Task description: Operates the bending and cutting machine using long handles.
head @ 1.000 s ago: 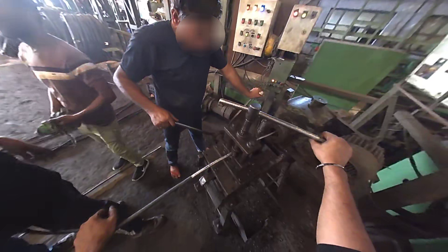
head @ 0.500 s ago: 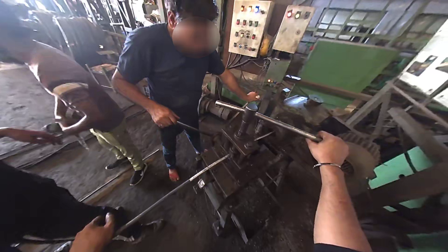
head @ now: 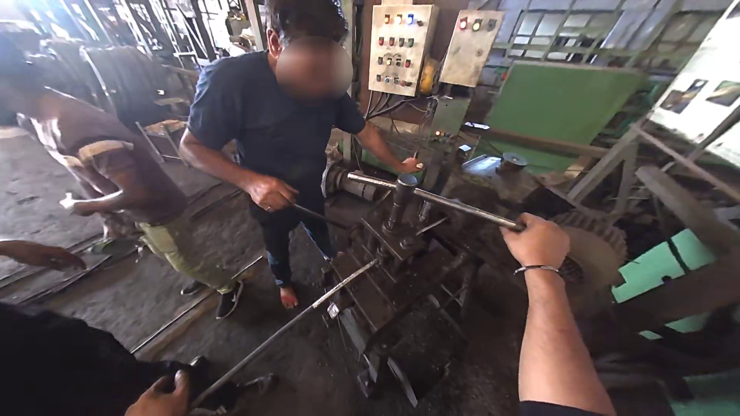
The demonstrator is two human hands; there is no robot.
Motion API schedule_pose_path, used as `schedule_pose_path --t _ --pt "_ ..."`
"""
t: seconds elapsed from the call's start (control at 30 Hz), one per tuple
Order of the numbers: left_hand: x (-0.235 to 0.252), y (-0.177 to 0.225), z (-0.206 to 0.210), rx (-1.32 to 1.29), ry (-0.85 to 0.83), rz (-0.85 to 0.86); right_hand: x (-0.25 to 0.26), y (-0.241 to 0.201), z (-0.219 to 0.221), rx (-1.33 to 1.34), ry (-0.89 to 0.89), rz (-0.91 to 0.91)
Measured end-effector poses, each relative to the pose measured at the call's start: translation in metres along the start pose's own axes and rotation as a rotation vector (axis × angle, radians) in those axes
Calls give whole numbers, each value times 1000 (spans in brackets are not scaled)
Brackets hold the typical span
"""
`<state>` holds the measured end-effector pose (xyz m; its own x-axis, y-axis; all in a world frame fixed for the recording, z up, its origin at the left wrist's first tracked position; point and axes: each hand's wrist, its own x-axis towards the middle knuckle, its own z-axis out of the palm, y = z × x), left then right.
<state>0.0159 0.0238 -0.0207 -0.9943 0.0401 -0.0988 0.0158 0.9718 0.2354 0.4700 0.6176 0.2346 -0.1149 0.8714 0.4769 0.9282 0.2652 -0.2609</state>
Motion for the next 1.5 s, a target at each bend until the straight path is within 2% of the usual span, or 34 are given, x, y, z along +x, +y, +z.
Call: schedule_pose_path --t 0.27,0.4,0.57,1.5 --pt "2 0 2 24 13 11 2 0 1 11 -5 3" --pt "-1 5 0 -12 21 -55 3 0 2 15 0 7" --pt "-1 2 1 23 11 12 4 1 3 11 -5 13" --pt "3 3 6 2 27 10 7 2 3 0 -21 3"
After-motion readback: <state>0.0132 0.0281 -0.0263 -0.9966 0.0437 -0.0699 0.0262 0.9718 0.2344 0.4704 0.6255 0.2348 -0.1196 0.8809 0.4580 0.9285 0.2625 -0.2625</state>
